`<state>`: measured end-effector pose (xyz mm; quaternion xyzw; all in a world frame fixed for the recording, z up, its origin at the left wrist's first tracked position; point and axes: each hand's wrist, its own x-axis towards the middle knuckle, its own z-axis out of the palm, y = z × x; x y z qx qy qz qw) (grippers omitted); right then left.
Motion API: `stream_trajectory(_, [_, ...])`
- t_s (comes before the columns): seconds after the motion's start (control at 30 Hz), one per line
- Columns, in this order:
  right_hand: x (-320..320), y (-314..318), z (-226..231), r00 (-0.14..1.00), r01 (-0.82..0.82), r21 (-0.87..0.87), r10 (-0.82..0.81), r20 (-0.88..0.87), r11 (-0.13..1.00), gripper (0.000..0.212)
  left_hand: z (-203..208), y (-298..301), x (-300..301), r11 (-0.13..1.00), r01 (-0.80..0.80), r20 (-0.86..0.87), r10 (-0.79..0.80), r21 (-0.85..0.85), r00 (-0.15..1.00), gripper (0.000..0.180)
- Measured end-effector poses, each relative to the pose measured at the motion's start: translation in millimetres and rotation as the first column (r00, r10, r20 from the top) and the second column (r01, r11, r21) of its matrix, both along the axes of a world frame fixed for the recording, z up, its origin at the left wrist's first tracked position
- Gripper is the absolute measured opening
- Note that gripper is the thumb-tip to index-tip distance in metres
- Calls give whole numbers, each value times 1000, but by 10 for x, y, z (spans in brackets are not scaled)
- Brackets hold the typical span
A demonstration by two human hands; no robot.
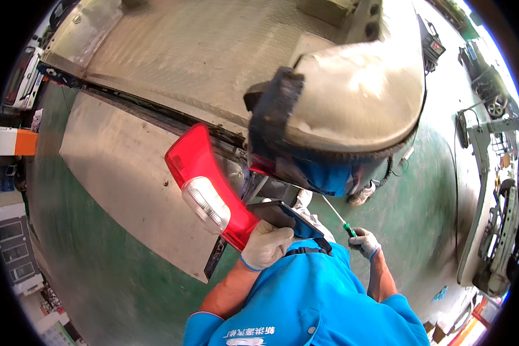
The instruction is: The person uses a screwdriver to remove screws from a red car taillight assembly while another person assists. They then use a metal pry tool to separate the taillight housing from the car's body.
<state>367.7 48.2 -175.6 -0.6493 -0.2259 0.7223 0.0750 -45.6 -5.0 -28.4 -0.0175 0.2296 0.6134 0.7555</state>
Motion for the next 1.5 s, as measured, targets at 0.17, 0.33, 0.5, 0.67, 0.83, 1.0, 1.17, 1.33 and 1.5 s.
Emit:
stream_trajectory(0.17, [-237,170,237,991,-70,-6,69,-111,998,48,146,-66,-129,996,26,-79,-20,81,997,33])
stream_trajectory(0.33, [-564,310,616,943,-191,111,214,-256,975,58,254,-294,-496,977,-40,-312,106,210,944,28])
stream_trajectory(0.5, [-948,400,968,911,-165,216,233,-341,962,59,130,-823,-1321,946,-319,-529,301,61,794,40])
stream_trajectory(0.67, [-1631,530,1472,850,-186,355,331,-410,916,56,-444,-1281,-1994,811,-584,-725,385,-29,571,47])
stream_trajectory(0.83, [-2562,559,1943,688,-419,629,681,-251,655,52,-953,-1491,-2254,788,-607,-713,366,-104,598,50])
stream_trajectory(1.0, [-3519,350,2205,586,-560,549,765,-267,621,58,-839,-1518,-2211,820,-571,-674,398,-43,622,50])
stream_trajectory(1.17, [-4638,-186,1676,452,-716,656,874,176,238,49,-991,-1762,-2372,801,-585,-755,303,-129,582,50])
stream_trajectory(1.33, [-5591,-718,980,369,-769,636,858,358,65,49,-1247,-1916,-2588,766,-601,-806,199,-227,557,55])
stream_trajectory(1.5, [-5895,-889,946,479,-798,603,634,607,25,52,-1286,-1973,-2634,625,-689,-929,-283,-367,238,62])
